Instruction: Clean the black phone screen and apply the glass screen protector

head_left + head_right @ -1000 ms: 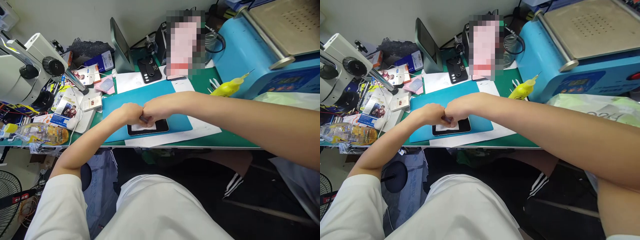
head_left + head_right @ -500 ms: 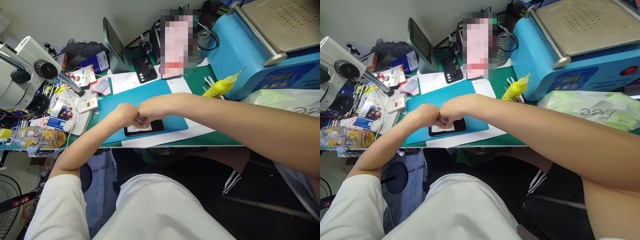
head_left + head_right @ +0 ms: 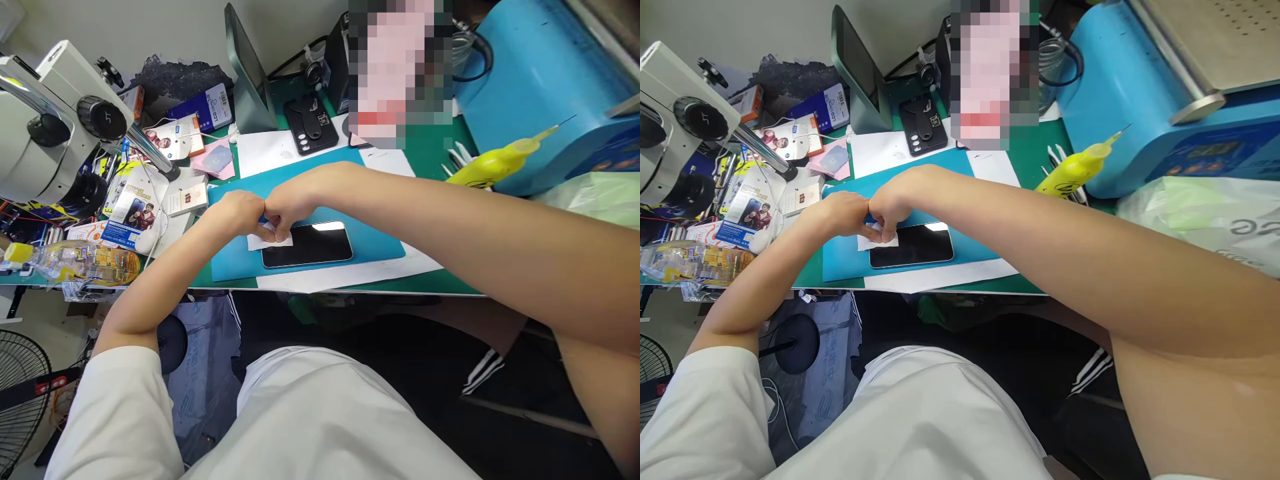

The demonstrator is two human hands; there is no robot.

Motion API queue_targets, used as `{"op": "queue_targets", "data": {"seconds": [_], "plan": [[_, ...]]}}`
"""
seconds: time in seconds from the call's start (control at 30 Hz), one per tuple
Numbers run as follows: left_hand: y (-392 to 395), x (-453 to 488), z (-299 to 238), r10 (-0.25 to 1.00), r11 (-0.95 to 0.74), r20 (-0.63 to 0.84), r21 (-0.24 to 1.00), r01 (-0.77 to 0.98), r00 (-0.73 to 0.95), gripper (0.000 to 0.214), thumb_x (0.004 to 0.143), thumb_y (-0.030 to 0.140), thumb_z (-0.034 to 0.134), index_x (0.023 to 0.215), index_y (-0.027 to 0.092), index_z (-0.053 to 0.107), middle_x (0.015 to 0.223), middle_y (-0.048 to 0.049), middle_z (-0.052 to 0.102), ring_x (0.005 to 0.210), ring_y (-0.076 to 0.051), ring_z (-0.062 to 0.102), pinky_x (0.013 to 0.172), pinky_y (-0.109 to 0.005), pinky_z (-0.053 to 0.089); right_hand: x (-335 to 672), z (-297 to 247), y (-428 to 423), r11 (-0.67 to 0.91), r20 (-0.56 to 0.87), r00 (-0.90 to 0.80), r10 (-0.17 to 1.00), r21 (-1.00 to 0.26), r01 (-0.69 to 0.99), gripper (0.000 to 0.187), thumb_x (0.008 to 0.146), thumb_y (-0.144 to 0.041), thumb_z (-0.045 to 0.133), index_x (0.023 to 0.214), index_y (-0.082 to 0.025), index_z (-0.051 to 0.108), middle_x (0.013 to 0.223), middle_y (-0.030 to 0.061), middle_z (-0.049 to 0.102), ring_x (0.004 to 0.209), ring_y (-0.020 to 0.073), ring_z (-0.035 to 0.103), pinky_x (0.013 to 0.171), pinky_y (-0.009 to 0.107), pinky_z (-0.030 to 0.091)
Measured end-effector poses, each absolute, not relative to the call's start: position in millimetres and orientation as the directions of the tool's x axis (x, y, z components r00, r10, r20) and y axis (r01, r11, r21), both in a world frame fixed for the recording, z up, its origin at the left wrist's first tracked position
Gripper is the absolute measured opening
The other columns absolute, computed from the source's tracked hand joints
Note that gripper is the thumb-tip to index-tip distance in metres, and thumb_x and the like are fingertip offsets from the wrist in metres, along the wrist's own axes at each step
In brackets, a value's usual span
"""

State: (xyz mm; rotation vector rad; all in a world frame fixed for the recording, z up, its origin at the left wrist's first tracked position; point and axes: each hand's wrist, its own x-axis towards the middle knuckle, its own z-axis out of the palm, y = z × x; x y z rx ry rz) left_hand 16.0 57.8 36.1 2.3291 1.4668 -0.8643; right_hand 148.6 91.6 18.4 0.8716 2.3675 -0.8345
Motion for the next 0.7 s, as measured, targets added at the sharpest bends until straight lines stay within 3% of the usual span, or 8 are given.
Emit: {"op": "queue_targets", "data": {"seconds": [0.13, 0.37, 0.5, 0.7], "plan": [[51, 8, 34, 0.723, -0.484, -0.631, -0.174, 0.857, 0.281, 0.052, 0.086, 0.068, 0.063, 0.112, 0.024, 0.074, 0.093, -0.0052, 0.071, 0.087, -0.022, 0.062, 0.068, -0.028, 0.035, 141, 19, 87, 0.618, -0.617, -0.678, 0.399, -0.364, 0.696, 0.029, 0.087, -0.045, 0.076, 0.1, -0.019, 0.074, 0.105, 0.004, 0.067, 0.1, 0.0237, 0.062, 0.081, 0.037, 0.037], [36, 4, 34, 0.718, -0.512, -0.63, -0.189, 0.838, 0.297, 0.055, 0.093, 0.065, 0.057, 0.125, 0.021, 0.069, 0.106, -0.0087, 0.072, 0.098, -0.026, 0.064, 0.07, -0.031, 0.035, 132, 12, 84, 0.607, -0.613, -0.655, 0.441, -0.334, 0.721, 0.028, 0.077, -0.048, 0.085, 0.088, -0.024, 0.073, 0.098, 0.0026, 0.067, 0.102, 0.0283, 0.064, 0.08, 0.039, 0.042], [35, 1, 34, 0.701, -0.526, -0.647, -0.184, 0.831, 0.301, 0.05, 0.095, 0.064, 0.055, 0.118, 0.023, 0.072, 0.1, -0.0067, 0.072, 0.096, -0.025, 0.065, 0.069, -0.03, 0.034, 130, 15, 80, 0.624, -0.611, -0.653, 0.447, -0.31, 0.718, 0.036, 0.079, -0.051, 0.083, 0.094, -0.02, 0.074, 0.103, 0.0027, 0.066, 0.108, 0.0296, 0.063, 0.085, 0.038, 0.04], [31, -1, 31, 0.703, -0.585, -0.611, -0.207, 0.784, 0.363, 0.049, 0.101, 0.058, 0.047, 0.11, 0.019, 0.075, 0.1, -0.0092, 0.073, 0.093, -0.025, 0.066, 0.069, -0.031, 0.034, 131, 21, 73, 0.657, -0.601, -0.655, 0.458, -0.268, 0.705, 0.032, 0.084, -0.049, 0.078, 0.088, -0.018, 0.072, 0.093, 0.0019, 0.067, 0.103, 0.0292, 0.063, 0.082, 0.039, 0.04]]}}
